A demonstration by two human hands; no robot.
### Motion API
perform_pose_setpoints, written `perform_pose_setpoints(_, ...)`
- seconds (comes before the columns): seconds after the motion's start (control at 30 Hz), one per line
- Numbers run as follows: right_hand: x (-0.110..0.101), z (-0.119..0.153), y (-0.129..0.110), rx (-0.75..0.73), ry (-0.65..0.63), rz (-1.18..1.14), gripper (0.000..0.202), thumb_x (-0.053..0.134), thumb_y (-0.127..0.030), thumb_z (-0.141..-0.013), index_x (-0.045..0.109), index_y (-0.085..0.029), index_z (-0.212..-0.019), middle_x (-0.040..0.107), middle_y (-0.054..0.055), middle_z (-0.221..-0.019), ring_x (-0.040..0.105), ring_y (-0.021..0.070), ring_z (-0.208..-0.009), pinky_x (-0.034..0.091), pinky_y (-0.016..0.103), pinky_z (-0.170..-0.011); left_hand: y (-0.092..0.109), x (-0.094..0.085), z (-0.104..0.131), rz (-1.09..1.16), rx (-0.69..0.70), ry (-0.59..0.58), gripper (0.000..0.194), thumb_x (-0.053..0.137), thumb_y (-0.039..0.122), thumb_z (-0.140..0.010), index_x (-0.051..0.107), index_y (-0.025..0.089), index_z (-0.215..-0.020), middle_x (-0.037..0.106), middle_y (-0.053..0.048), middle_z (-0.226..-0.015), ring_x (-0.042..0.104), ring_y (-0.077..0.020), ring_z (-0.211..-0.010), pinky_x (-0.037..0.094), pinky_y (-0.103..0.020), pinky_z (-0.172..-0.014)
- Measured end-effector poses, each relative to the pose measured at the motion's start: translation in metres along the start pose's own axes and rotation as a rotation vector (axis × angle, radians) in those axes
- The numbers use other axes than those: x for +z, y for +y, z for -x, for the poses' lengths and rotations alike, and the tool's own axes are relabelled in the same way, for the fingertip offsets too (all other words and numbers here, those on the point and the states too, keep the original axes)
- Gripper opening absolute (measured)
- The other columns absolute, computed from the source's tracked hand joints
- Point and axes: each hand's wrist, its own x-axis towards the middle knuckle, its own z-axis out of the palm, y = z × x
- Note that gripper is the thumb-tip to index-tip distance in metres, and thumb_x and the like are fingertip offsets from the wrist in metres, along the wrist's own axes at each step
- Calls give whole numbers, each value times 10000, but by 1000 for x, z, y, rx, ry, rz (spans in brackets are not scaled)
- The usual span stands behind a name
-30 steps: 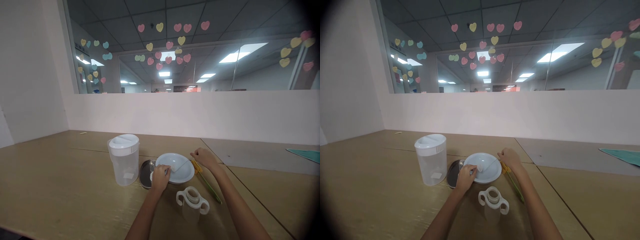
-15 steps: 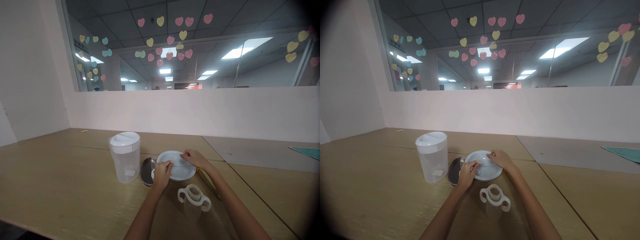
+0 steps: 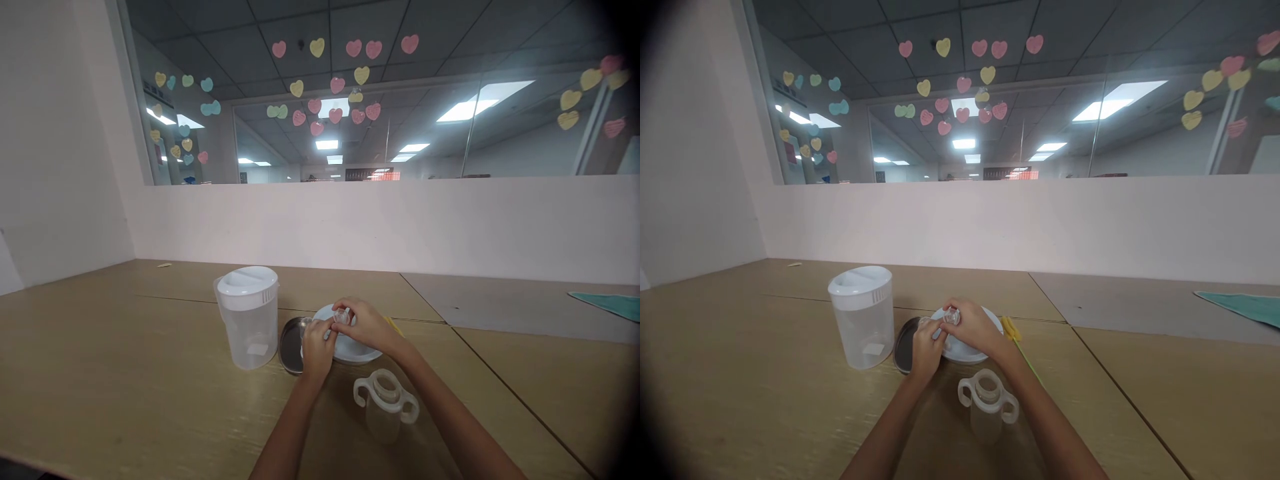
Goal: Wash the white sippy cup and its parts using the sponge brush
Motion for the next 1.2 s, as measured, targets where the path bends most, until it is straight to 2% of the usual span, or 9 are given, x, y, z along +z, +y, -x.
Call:
perform_pose_setpoints(0.13, -16, 1, -8, 10, 82, 33, 229, 593, -240, -728, 635, -168, -942, 657, 53, -924, 575, 165, -812, 437, 275, -736, -1, -7, 0, -6, 1, 46, 287, 416, 346, -904, 663, 219, -976, 689, -44, -941, 596, -181, -910, 415, -287, -828)
perform_pose_setpoints(0.27, -52, 12, -26, 94, 226, 18, 267, 570, -322, -752, 648, -181, -965, 668, 52, -933, 583, 158, -755, 446, 261, -682, -13, -12, 2, -210, -132, 139, 360, 345, 362, -924, 661, 191, -895, 683, -67, -886, 601, -193, -859, 405, -284, -768)
perform_pose_setpoints(0.37, -78, 26, -37, 155, 199, 49, 297, 573, -401, -748, 680, -206, -944, 676, 42, -868, 581, 161, -707, 443, 261, -635, -25, -14, 4, -351, -252, 94, 371, 311, 359, -930, 643, 194, -921, 674, -73, -822, 610, -198, -789, 381, -276, -671)
perform_pose_setpoints(0.47, -93, 37, -42, 202, 108, 83, 347, 558, -484, -756, 697, -213, -923, 680, 46, -825, 569, 160, -652, 429, 257, -578, -31, -16, 5, -407, -325, 19, 387, 272, 350, -937, 620, 183, -923, 668, -83, -799, 618, -196, -754, 357, -266, -625)
perform_pose_setpoints(0.6, -97, 43, -47, 200, -47, 99, 345, 530, -512, -774, 708, -221, -829, 680, 32, -777, 560, 152, -632, 401, 241, -537, -32, -16, 7, -431, -308, -53, 289, 338, 261, -898, 604, 179, -818, 657, -77, -821, 608, -199, -802, 364, -267, -659)
perform_pose_setpoints(0.73, -93, 43, -52, 170, -112, 118, 332, 526, -490, -779, 706, -213, -742, 662, 29, -706, 551, 150, -619, 376, 236, -516, -31, -15, 8, -451, -288, -99, 145, 451, 150, -777, 579, 190, -831, 626, -54, -887, 577, -201, -866, 371, -268, -692)
perform_pose_setpoints(0.9, -93, 43, -54, 186, -87, 118, 358, 513, -514, -785, 707, -218, -729, 660, 26, -705, 548, 147, -612, 374, 238, -515, -32, -12, 8, -489, -340, -160, 221, 467, 191, -779, 570, 179, -974, 601, -88, -987, 553, -230, -943, 386, -295, -746)
perform_pose_setpoints(1.03, -97, 45, -54, 197, -58, 123, 378, 491, -535, -797, 711, -229, -761, 675, 29, -748, 567, 159, -646, 390, 243, -536, -32, -12, 7, -527, -357, -197, 198, 431, 206, -805, 601, 165, -898, 602, -96, -959, 554, -228, -935, 386, -297, -755)
perform_pose_setpoints(1.2, -99, 45, -50, 218, -39, 165, 379, 491, -541, -795, 710, -235, -751, 681, 33, -755, 581, 169, -658, 403, 253, -563, -32, -17, 5, -524, -354, -103, 179, 427, 189, -794, 604, 165, -811, 605, -91, -899, 561, -225, -899, 383, -300, -744)
